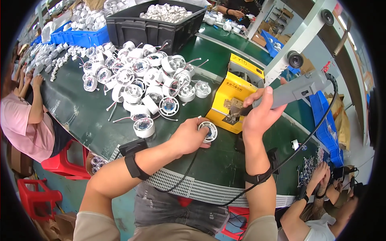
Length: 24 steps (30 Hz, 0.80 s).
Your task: The person assembles electronic components by inserting a circuit board with wires into a white plastic housing and securing it with a power screwdriver. They repeat this process for multiple units, placing each completed assembly on the green workbench.
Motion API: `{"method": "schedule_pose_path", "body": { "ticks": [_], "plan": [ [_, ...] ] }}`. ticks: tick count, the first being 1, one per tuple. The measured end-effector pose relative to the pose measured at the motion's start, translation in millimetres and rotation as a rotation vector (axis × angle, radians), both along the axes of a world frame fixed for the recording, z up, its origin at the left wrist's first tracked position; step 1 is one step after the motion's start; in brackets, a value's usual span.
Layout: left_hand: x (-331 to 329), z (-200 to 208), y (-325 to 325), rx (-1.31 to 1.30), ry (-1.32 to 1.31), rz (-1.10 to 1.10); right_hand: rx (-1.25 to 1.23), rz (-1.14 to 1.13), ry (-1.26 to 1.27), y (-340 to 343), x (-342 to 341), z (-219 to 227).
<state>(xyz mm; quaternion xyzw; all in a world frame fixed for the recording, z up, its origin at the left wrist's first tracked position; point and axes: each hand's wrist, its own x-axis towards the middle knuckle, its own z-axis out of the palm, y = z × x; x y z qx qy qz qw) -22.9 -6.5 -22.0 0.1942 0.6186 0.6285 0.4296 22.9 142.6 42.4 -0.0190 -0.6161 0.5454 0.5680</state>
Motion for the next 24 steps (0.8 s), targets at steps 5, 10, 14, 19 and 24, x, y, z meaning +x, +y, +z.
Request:
{"method": "schedule_pose_path", "body": {
  "ticks": [5, 10, 14, 19, 24],
  "plan": [
    [1.1, -1.2, 0.7, -0.012, -0.029, 0.001, 0.015, -0.019, -0.033, -1.7, -6.4, -4.8],
    [3.2, -1.2, 1.6, 0.02, -0.033, -0.032, -0.001, -0.024, -0.051, -0.9, -7.2, -7.2],
    [11.1, -8.6, 6.4, 0.098, -0.091, -0.132, 0.007, -0.009, -0.073, 0.5, -5.6, -11.5],
    [10.8, -11.1, 5.8, 0.081, -0.072, -0.168, -0.095, 0.076, -0.094, -18.6, 16.2, -11.2],
    [10.1, -11.2, 4.4, 0.075, -0.037, -0.148, -0.14, 0.176, -0.063, -43.2, 41.2, -16.9]
  ]
}}
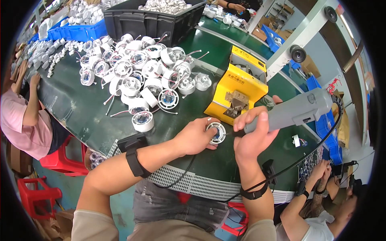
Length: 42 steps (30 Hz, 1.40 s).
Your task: The person assembles electronic components by inserting a circuit board with wires into a white plastic housing and securing it with a power screwdriver. They repeat this process for multiple units, placing each completed assembly on the green workbench.
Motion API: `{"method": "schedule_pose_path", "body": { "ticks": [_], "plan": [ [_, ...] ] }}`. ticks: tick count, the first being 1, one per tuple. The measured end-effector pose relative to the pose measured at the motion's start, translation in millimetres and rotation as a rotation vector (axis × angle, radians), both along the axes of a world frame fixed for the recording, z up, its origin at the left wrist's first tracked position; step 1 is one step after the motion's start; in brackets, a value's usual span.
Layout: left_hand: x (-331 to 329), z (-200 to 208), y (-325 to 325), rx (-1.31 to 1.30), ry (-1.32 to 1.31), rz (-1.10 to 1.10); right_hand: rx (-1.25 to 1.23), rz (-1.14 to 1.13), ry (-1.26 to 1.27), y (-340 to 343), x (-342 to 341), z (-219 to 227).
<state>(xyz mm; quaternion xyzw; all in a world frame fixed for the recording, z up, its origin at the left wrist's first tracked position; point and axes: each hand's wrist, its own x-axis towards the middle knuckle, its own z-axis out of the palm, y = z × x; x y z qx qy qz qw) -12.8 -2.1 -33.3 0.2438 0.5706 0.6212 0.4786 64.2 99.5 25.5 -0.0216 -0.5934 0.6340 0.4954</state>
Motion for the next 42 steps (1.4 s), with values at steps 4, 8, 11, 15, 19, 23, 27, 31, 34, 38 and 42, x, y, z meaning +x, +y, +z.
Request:
{"method": "schedule_pose_path", "body": {
  "ticks": [4, 8, 11, 15, 19, 23, 27, 31, 34, 38, 42],
  "plan": [
    [0.8, -2.1, 4.2, 0.001, 0.033, -0.014, 0.008, 0.066, 0.008, -2.2, 3.1, -8.7],
    [1.3, -1.0, 2.6, -0.008, 0.06, -0.012, 0.001, 0.092, 0.004, -3.1, 1.5, -14.6],
    [1.6, 0.9, 2.2, -0.012, 0.065, -0.02, 0.052, 0.089, -0.012, -0.7, 0.2, -18.9],
    [0.8, -2.3, 1.4, -0.022, 0.092, -0.014, 0.041, 0.08, -0.036, -3.2, -2.5, -21.4],
    [0.5, -0.4, 0.9, -0.027, 0.098, -0.022, 0.032, 0.095, -0.041, -0.9, -2.2, -23.9],
    [1.3, 2.0, 2.0, -0.028, 0.102, -0.031, 0.034, 0.082, -0.031, -0.4, -0.9, -22.7],
    [1.8, 4.4, -0.4, -0.052, 0.09, -0.015, 0.047, 0.075, -0.011, -2.8, -1.5, -19.0],
    [1.7, -3.9, 2.6, -0.034, 0.071, -0.013, 0.047, 0.083, -0.017, -1.8, -3.2, -22.8],
    [2.2, -8.3, 3.3, 0.024, 0.11, 0.052, 0.055, 0.086, -0.041, -2.3, -4.8, -25.9],
    [1.6, -5.2, 4.3, -0.013, 0.141, 0.067, 0.063, 0.136, -0.017, -0.8, -4.2, -29.8],
    [5.3, -0.1, 8.3, 0.0, 0.097, 0.067, 0.119, 0.198, 0.038, 5.4, 1.1, -34.1]
  ]
}}
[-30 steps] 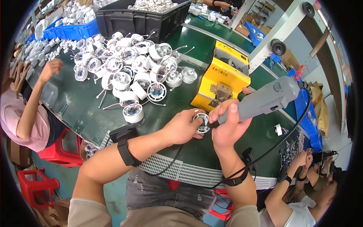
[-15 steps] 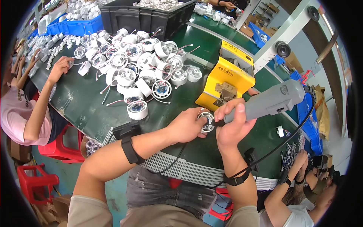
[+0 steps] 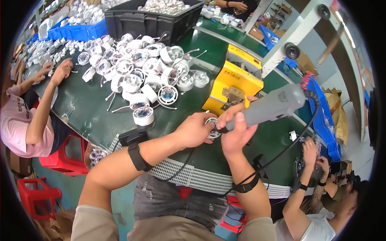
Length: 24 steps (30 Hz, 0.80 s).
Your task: The person assembles electronic components by inserting a circuit board with wires into a white plastic housing and securing it with a power screwdriver. They repeat this process for multiple units, placing each completed assembly on the green workbench.
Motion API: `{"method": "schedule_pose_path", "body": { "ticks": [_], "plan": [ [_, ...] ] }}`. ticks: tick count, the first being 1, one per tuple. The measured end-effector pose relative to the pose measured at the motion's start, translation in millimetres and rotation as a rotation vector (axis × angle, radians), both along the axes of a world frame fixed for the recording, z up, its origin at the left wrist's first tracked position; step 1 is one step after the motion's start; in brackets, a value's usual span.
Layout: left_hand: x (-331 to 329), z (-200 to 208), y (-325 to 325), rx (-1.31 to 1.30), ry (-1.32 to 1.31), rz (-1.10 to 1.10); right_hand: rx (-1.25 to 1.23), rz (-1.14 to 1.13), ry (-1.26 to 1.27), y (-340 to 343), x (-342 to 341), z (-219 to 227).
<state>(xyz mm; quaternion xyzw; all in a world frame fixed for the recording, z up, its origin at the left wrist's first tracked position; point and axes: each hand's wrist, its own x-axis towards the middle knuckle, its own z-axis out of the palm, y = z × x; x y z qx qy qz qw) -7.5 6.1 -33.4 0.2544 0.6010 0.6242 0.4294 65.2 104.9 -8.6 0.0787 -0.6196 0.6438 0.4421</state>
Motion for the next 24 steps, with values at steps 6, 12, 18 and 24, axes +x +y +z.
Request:
{"method": "schedule_pose_path", "body": {
  "ticks": [6, 12, 18, 24],
  "plan": [
    [-18.8, 18.5, -25.3, -0.177, 0.665, 0.128, 0.153, -0.011, -0.041, 2.8, 4.3, -4.6],
    [-32.2, 32.9, -43.4, -0.342, 1.516, 0.584, 0.257, -0.745, -0.379, 104.9, 64.6, 3.9],
    [-22.8, 32.2, -37.7, -0.111, 1.557, 0.423, 0.84, -1.532, -0.911, 219.1, 157.0, -25.8],
    [-13.5, 29.8, -37.6, 0.201, 1.175, -0.057, 0.923, -1.255, -1.162, 228.7, 169.1, -19.1]
  ]
}}
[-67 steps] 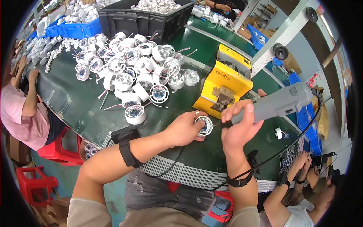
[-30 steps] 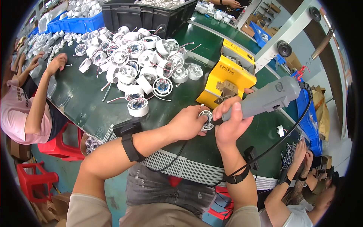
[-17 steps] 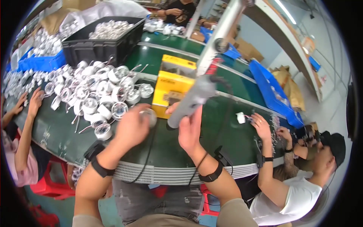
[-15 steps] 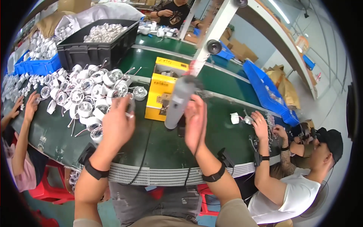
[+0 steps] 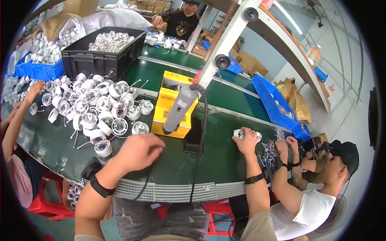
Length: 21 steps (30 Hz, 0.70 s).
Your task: The person assembles electronic components by inserting a circuit board with wires into a white plastic housing and securing it with a power screwdriver. They repeat this process for multiple units, placing each completed assembly on the green workbench.
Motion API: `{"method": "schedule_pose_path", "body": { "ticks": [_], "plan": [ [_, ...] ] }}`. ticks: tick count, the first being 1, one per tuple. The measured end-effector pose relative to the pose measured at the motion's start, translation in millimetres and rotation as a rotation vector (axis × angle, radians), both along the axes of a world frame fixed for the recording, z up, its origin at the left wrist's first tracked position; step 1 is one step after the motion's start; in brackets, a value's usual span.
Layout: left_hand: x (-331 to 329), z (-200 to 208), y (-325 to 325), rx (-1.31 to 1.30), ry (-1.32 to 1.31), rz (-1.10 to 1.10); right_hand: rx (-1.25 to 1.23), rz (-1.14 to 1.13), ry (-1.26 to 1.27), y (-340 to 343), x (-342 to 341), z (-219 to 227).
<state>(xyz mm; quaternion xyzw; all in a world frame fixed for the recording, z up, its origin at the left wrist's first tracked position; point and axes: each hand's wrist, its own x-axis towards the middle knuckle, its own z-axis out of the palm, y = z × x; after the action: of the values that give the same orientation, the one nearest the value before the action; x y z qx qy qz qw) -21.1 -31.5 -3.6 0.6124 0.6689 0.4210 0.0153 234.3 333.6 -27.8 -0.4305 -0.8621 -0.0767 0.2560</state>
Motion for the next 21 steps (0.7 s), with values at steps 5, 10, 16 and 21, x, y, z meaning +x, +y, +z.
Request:
{"method": "schedule_pose_path", "body": {
  "ticks": [5, 10, 16, 21],
  "plan": [
    [20.9, -9.2, 7.8, -0.203, -0.535, -0.278, -0.211, 0.638, 0.26, -94.7, -39.7, 36.1],
    [36.0, -21.2, 16.7, -0.12, -0.963, -0.419, -0.26, 0.976, 0.301, -199.8, -78.3, 43.6],
    [32.3, -18.0, 18.3, 0.149, -1.368, -0.526, -0.334, 1.054, 0.448, -219.5, -97.4, 58.5],
    [25.1, -12.4, 16.8, 0.197, -1.268, -0.478, -0.715, 1.105, 0.683, -194.0, -83.4, 25.0]
  ]
}}
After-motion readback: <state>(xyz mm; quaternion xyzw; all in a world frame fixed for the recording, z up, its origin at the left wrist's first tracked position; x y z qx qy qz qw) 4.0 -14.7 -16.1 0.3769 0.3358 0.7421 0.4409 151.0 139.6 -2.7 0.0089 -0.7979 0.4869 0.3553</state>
